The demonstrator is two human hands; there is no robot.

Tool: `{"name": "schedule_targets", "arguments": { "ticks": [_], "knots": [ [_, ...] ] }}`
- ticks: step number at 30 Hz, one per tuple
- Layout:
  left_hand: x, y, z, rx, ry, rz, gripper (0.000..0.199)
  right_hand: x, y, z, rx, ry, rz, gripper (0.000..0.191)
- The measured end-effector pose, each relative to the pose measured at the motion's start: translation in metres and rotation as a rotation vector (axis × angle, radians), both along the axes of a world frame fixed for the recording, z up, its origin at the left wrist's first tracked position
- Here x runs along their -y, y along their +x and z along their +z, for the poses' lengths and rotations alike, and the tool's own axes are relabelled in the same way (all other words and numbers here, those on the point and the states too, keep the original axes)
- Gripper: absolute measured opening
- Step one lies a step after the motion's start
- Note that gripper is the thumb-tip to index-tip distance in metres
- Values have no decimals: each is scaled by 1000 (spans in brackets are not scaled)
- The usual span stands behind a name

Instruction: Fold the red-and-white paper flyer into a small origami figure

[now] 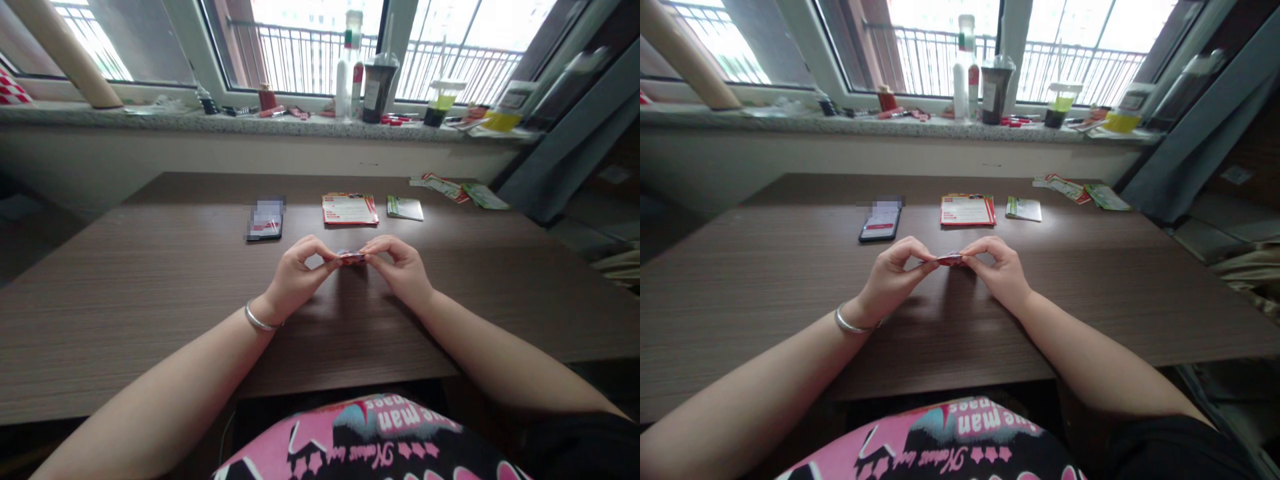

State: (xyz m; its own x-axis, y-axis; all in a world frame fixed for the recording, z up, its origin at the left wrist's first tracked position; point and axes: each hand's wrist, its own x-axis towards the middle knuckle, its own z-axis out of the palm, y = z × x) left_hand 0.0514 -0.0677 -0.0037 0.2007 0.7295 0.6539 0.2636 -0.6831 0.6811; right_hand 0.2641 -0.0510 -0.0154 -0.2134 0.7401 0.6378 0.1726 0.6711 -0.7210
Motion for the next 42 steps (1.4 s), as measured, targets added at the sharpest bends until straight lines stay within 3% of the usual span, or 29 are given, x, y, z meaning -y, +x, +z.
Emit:
{"name": "schedule_targets", "arguments": {
  "ticks": [9,15,22,29,42],
  "knots": [
    [-1,1,1,-74,104,22,10,1,1,2,43,-5,-14,2],
    [-1,0,2,-139,137,51,10,3,1,7,83,105,-45,6],
    [-2,2,0,-322,284,87,7,7,1,11,246,273,-89,6],
    [-3,3,-4,-322,273,103,15,7,-2,9,324,308,-84,4],
    [-3,2,-4,-481,357,131,9,8,-4,10,392,352,-108,8]
  ]
}}
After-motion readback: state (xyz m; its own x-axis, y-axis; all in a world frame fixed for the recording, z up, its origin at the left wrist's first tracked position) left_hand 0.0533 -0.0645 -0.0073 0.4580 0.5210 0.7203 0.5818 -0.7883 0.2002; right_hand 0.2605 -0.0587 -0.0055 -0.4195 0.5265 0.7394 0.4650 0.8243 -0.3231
